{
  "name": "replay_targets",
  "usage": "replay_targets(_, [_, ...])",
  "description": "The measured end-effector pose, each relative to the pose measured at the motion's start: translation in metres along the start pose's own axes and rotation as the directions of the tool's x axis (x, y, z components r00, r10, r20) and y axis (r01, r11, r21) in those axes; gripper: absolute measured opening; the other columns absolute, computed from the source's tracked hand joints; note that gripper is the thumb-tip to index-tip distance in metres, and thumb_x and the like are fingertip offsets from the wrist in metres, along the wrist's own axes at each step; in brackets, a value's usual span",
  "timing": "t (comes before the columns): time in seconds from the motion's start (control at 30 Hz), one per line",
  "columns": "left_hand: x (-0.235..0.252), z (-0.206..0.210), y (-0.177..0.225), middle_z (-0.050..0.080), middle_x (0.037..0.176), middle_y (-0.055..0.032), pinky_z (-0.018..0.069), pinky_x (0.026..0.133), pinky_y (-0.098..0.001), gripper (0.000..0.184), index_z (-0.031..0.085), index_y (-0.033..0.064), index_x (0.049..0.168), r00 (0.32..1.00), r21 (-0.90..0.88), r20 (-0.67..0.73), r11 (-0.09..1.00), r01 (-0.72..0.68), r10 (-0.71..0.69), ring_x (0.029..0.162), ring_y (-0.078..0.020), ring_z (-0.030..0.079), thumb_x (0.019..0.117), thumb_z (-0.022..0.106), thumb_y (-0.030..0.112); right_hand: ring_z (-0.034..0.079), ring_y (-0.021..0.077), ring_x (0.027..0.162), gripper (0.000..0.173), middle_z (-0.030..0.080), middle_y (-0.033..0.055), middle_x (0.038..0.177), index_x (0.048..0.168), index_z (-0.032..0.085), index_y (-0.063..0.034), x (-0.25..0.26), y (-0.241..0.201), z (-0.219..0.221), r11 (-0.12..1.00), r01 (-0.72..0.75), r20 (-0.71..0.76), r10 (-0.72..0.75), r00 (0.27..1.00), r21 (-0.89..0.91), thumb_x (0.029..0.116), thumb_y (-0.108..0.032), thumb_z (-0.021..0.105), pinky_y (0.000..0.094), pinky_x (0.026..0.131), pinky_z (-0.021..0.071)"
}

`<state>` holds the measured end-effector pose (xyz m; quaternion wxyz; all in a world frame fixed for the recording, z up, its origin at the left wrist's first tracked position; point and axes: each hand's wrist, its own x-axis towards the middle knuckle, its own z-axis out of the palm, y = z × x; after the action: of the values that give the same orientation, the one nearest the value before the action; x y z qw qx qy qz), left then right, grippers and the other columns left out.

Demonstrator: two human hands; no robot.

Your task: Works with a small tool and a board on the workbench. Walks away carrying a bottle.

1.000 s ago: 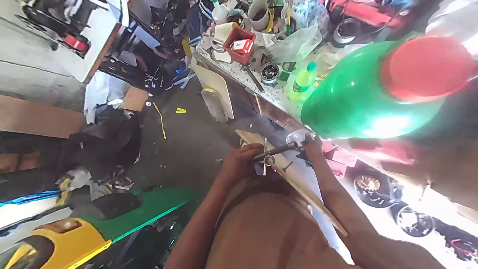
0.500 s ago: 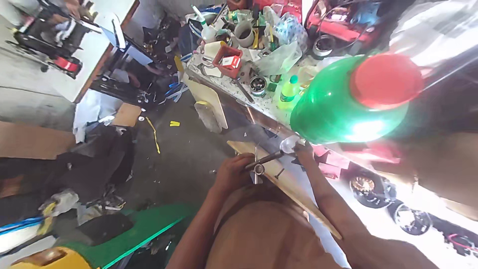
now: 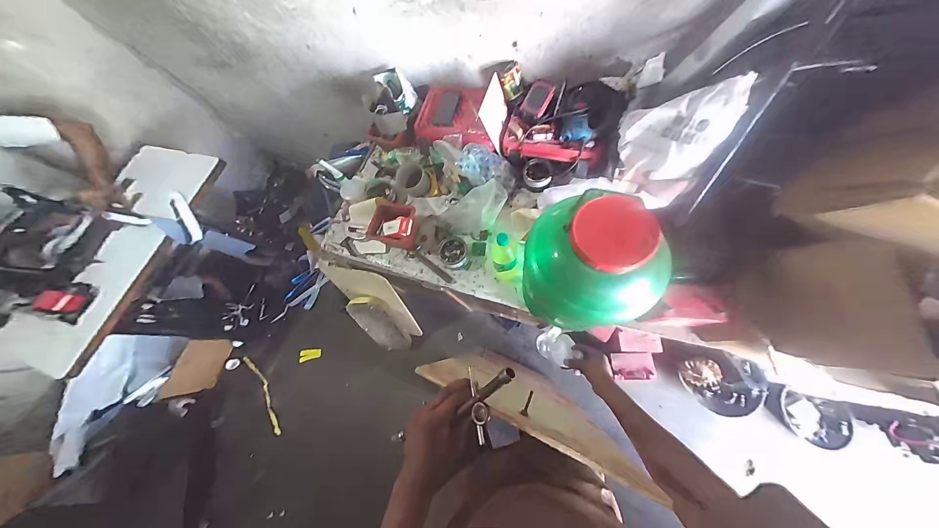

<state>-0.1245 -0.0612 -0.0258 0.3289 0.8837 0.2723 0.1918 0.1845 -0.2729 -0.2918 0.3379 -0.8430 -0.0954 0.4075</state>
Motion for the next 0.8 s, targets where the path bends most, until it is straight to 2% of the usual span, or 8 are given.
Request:
replay_targets(0.1, [0.021, 0.011, -0.003, 0.073, 0.124, 0.003, 0.062, 0.087, -0.0284, 0.017, 0.078, 0.0175, 0.106, 0.999, -0.058, -0.003, 0.997, -0.05, 0.05, 0.108, -0.0055, 0.07, 0.0983, 0.063, 0.023, 0.069, 0.036, 0.098, 0.046, 0.072, 0.0201, 0.11, 0.12, 0.072, -0.0072, -0.028, -0.003, -0.063, 0.996, 0.031, -0.075, -0.038, 0.996, -0.089, 0.0756, -0.009, 0.085, 0.0613, 0.087, 0.0557])
replay_targets(0.2, [0.05, 0.023, 0.001, 0.071, 0.128, 0.0014, 0.0638, 0.081, -0.0382, 0.023, 0.076, 0.0186, 0.115, 0.997, 0.022, -0.007, 0.997, -0.075, 0.075, 0.104, -0.0121, 0.073, 0.0953, 0.065, 0.021, 0.072, 0.0371, 0.093, 0.035, 0.075, 0.0179, 0.103, 0.119, 0.075, -0.0114, -0.076, -0.017, -0.127, 0.982, -0.083, -0.266, 0.036, 0.963, -0.17, 0.0834, -0.009, 0.078, 0.0642, 0.084, 0.0556])
replay_targets(0.3, [0.083, 0.032, 0.01, 0.073, 0.126, -0.0032, 0.064, 0.074, -0.0461, 0.031, 0.077, 0.0138, 0.116, 0.991, 0.06, -0.044, 0.991, -0.121, 0.124, 0.098, -0.0209, 0.076, 0.0862, 0.071, 0.009, 0.07, 0.0412, 0.092, 0.036, 0.072, 0.0214, 0.106, 0.119, 0.073, -0.009, -0.128, -0.013, -0.184, 0.984, -0.043, -0.432, -0.036, 0.901, -0.172, 0.0827, -0.008, 0.078, 0.0678, 0.081, 0.0549])
replay_targets(0.4, [0.116, 0.033, 0.017, 0.071, 0.129, -0.0049, 0.0627, 0.083, -0.0476, 0.036, 0.074, 0.0117, 0.121, 0.99, 0.047, 0.043, 0.99, -0.135, 0.133, 0.106, -0.0223, 0.074, 0.0864, 0.07, 0.003, 0.067, 0.0403, 0.085, 0.033, 0.071, 0.0205, 0.094, 0.115, 0.074, -0.0113, -0.203, -0.035, -0.219, 0.945, -0.038, -0.462, -0.123, 0.878, -0.324, 0.082, -0.008, 0.077, 0.0677, 0.078, 0.0508])
replay_targets(0.47, [0.131, 0.032, 0.02, 0.07, 0.13, -0.0061, 0.0608, 0.089, -0.0497, 0.036, 0.073, 0.0118, 0.124, 0.982, 0.064, 0.125, 0.987, -0.15, 0.141, 0.111, -0.0242, 0.072, 0.0886, 0.072, 0.006, 0.066, 0.0393, 0.08, 0.031, 0.07, 0.0185, 0.088, 0.112, 0.075, -0.0132, -0.254, -0.051, -0.233, 0.916, -0.038, -0.474, -0.17, 0.864, -0.399, 0.0809, -0.01, 0.073, 0.068, 0.074, 0.0497])
replay_targets(0.63, [0.164, 0.019, 0.026, 0.068, 0.134, -0.0096, 0.0553, 0.097, -0.0547, 0.037, 0.068, 0.0109, 0.133, 0.945, 0.152, 0.308, 0.974, -0.167, 0.114, 0.115, -0.0301, 0.069, 0.0959, 0.068, 0.015, 0.064, 0.0298, 0.069, 0.039, 0.07, 0.016, 0.083, 0.12, 0.071, -0.0061, -0.39, -0.141, -0.261, 0.931, -0.017, -0.671, -0.251, 0.698, -0.365, 0.0841, -0.021, 0.074, 0.0568, 0.068, 0.0515])
replay_targets(0.7, [0.16, 0.015, 0.023, 0.066, 0.137, -0.0109, 0.0581, 0.092, -0.0551, 0.04, 0.068, 0.0101, 0.133, 0.949, 0.148, 0.267, 0.966, -0.212, 0.168, 0.111, -0.0318, 0.071, 0.0927, 0.069, 0.01, 0.064, 0.0322, 0.076, 0.039, 0.07, 0.0187, 0.089, 0.12, 0.071, -0.0043, -0.447, -0.2, -0.255, 0.927, -0.06, -0.748, -0.259, 0.611, -0.37, 0.0864, -0.022, 0.078, 0.058, 0.075, 0.0508])
replay_targets(0.8, [0.143, -0.007, 0.029, 0.063, 0.141, -0.0126, 0.0605, 0.083, -0.0543, 0.048, 0.07, 0.0076, 0.13, 0.934, 0.033, 0.163, 0.944, -0.327, 0.318, 0.108, -0.0331, 0.072, 0.0829, 0.069, -0.002, 0.068, 0.0412, 0.092, 0.034, 0.072, 0.0227, 0.104, 0.118, 0.073, -0.0066, -0.504, -0.259, -0.249, 0.876, -0.262, -0.827, -0.23, 0.513, -0.406, 0.0877, -0.021, 0.079, 0.0662, 0.081, 0.0485])
